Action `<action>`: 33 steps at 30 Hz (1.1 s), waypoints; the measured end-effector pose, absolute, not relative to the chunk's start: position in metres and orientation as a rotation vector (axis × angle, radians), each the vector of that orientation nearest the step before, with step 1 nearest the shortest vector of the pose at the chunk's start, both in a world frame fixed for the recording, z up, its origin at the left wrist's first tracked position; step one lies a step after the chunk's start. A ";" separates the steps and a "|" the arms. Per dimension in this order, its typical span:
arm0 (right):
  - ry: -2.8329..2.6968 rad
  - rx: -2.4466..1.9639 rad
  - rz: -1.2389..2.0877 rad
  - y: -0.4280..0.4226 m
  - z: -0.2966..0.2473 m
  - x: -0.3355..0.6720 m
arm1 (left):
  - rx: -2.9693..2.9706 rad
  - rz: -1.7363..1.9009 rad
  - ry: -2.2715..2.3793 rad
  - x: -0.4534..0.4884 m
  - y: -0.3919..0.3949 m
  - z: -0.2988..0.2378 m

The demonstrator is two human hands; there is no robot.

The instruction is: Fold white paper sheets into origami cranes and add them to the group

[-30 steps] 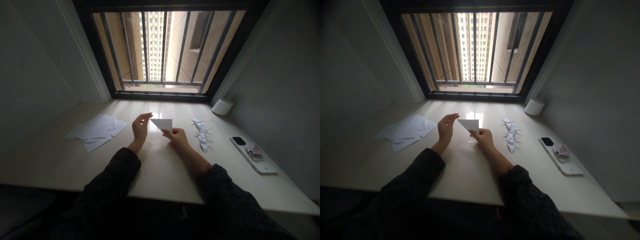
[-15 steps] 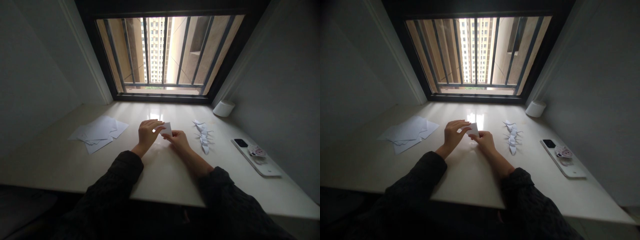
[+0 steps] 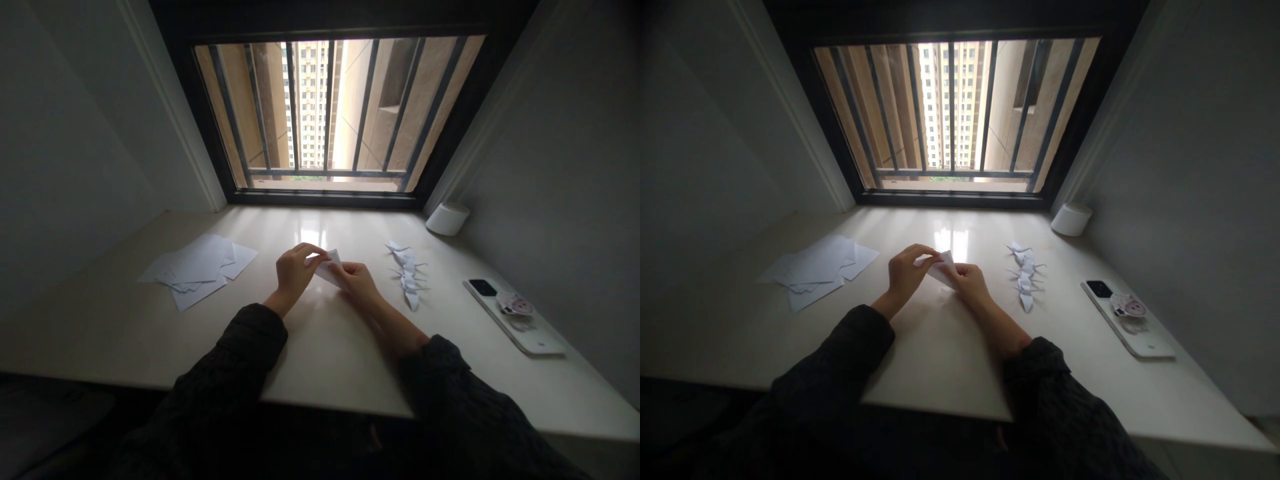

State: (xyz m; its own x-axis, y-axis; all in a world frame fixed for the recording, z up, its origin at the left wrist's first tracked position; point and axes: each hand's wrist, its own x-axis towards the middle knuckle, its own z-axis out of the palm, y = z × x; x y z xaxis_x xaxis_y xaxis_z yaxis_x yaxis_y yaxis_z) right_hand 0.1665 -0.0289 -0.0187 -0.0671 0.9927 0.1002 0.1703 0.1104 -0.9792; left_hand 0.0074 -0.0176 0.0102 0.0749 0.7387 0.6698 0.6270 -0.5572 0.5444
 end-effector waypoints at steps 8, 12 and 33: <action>-1.198 -1.124 1.274 -0.023 -0.017 0.169 | 2.226 1.397 1.247 0.007 -0.014 0.013; -1.226 -1.031 1.195 -0.019 -0.018 0.175 | 2.282 1.385 1.189 0.006 -0.015 0.014; -0.837 -1.122 1.127 0.000 -0.028 0.198 | 2.258 1.369 1.043 -0.007 0.001 0.018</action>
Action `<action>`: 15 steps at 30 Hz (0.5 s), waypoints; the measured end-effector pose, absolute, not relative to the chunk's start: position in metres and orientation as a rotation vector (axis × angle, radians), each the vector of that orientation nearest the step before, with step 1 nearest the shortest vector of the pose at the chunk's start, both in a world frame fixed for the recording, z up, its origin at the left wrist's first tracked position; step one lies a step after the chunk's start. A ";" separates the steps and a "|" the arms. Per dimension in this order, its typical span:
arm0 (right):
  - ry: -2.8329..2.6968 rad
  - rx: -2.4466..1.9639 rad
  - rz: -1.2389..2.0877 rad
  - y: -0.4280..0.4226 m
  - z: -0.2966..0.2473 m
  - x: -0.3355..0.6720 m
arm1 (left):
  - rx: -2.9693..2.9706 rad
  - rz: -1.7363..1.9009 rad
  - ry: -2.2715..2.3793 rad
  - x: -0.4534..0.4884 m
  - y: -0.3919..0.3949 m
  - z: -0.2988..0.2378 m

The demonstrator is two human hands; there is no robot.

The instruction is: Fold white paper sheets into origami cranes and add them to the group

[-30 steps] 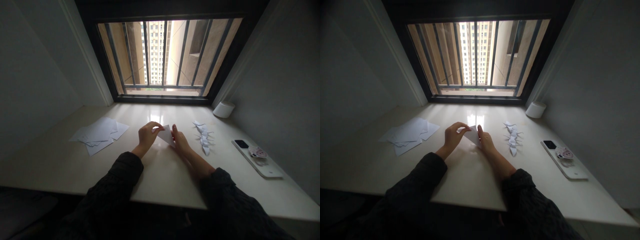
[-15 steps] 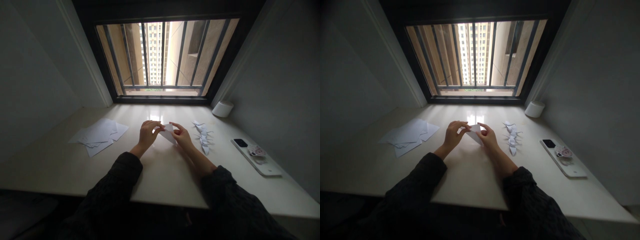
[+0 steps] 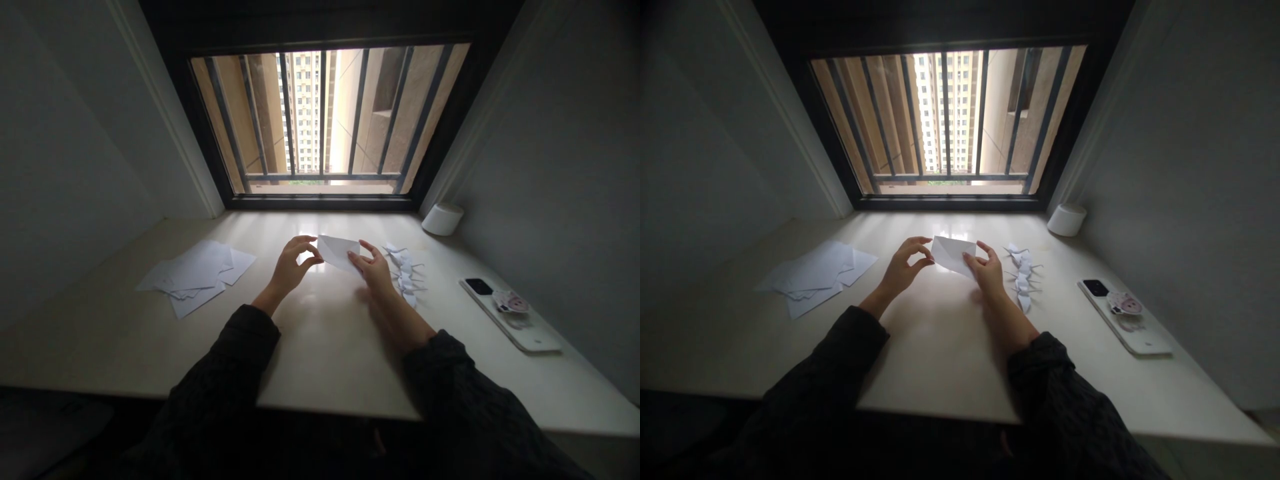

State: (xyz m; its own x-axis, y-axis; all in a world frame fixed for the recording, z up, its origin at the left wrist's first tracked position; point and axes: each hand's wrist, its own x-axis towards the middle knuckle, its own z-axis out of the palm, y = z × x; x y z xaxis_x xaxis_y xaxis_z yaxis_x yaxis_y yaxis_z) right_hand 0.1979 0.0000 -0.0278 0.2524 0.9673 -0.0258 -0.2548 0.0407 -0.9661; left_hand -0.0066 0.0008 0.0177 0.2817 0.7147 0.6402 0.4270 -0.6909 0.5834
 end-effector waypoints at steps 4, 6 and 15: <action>-0.833 -1.097 1.167 -0.004 -0.025 0.196 | 2.252 1.249 1.001 -0.010 0.003 0.015; -0.844 -1.103 1.169 -0.005 -0.024 0.195 | 2.262 1.204 1.053 -0.012 0.004 0.014; -0.932 -1.051 1.114 -0.009 -0.018 0.192 | 1.726 1.198 0.983 -0.008 0.007 0.006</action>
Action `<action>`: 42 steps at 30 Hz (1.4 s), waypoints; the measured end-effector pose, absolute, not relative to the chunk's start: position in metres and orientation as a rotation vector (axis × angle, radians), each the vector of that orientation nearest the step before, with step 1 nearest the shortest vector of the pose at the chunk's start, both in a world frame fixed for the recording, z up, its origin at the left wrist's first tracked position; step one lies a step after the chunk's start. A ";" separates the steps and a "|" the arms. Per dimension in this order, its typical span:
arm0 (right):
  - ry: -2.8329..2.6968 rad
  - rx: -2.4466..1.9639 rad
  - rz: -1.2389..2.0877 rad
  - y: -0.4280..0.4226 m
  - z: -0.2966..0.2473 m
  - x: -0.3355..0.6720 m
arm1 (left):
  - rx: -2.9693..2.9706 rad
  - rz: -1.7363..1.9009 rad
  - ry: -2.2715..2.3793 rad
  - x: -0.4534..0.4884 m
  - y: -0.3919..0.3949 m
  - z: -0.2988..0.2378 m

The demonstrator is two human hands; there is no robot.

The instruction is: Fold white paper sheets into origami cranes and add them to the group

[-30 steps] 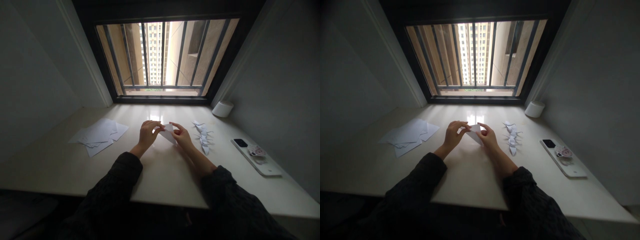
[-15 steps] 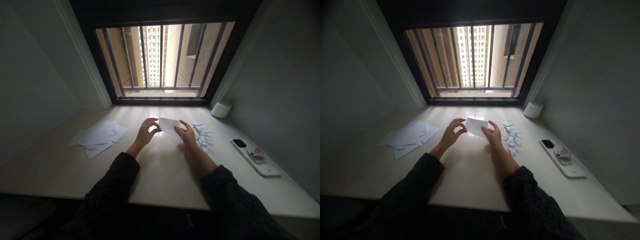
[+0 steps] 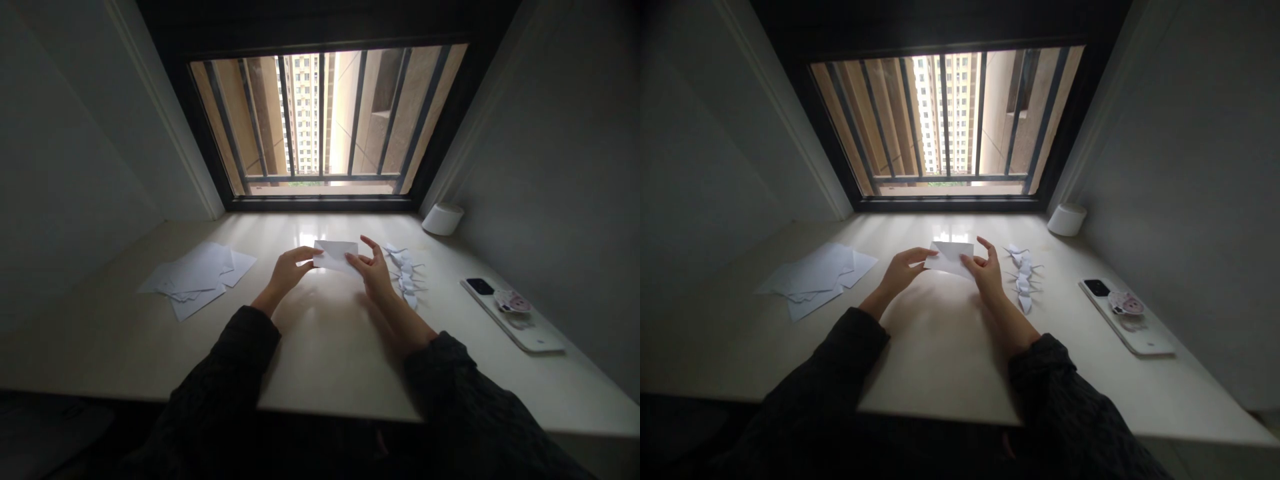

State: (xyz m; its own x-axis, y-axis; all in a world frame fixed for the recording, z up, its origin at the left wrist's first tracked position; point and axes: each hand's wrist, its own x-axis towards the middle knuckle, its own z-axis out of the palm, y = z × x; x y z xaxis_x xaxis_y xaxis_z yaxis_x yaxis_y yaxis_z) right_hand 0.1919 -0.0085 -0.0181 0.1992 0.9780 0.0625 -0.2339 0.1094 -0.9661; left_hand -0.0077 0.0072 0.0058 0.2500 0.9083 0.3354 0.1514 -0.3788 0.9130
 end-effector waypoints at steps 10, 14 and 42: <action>-0.985 -0.910 1.310 -0.013 -0.011 0.187 | 1.039 1.485 0.950 0.007 0.004 0.001; -1.038 -0.793 1.402 -0.017 -0.005 0.187 | 0.864 1.529 1.006 0.009 0.003 0.000; -0.608 -0.905 1.167 -0.012 -0.019 0.173 | 0.821 1.528 0.748 0.024 -0.005 -0.006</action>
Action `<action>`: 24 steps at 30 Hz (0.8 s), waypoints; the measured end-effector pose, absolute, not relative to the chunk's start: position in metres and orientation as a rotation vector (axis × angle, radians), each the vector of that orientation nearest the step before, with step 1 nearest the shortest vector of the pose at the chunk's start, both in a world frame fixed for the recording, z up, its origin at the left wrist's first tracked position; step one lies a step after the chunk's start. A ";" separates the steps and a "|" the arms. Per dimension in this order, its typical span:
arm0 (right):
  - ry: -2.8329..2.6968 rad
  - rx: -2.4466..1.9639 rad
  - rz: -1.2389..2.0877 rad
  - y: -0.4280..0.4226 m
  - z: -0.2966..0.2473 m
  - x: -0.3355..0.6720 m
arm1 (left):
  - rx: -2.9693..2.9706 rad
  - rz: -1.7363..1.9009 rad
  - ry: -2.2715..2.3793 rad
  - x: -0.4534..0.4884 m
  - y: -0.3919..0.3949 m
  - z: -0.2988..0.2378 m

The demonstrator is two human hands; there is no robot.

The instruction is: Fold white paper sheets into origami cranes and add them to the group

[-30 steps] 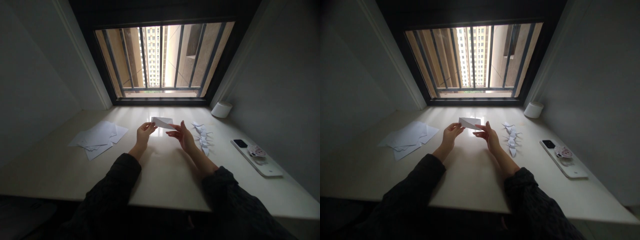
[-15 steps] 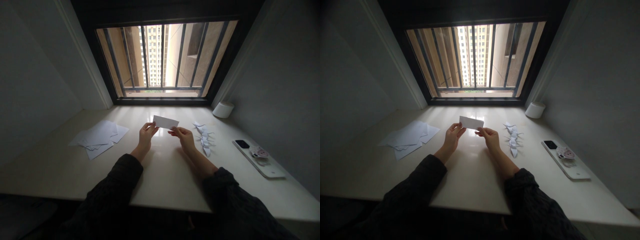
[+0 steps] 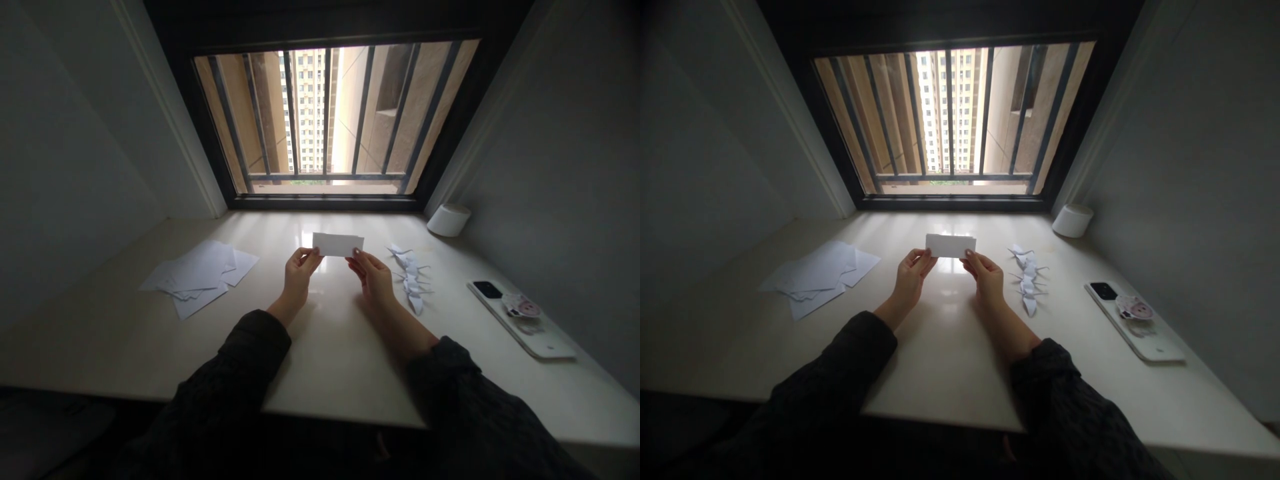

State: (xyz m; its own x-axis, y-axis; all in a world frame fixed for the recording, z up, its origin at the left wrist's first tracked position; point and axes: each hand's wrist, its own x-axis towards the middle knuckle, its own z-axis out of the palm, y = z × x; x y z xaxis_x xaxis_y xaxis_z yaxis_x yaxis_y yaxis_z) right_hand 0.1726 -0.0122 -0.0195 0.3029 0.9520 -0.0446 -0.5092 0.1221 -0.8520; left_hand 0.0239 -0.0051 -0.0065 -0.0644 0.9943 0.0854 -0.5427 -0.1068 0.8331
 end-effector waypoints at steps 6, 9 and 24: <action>-0.484 -0.888 1.173 -0.013 -0.022 0.172 | 0.855 1.511 0.780 0.025 -0.009 -0.009; -0.506 -0.926 1.050 -0.013 -0.021 0.173 | 0.904 1.461 0.827 0.025 -0.010 -0.010; -1.059 -0.941 0.850 -0.025 -0.011 0.170 | 1.778 1.393 1.280 0.013 -0.017 0.010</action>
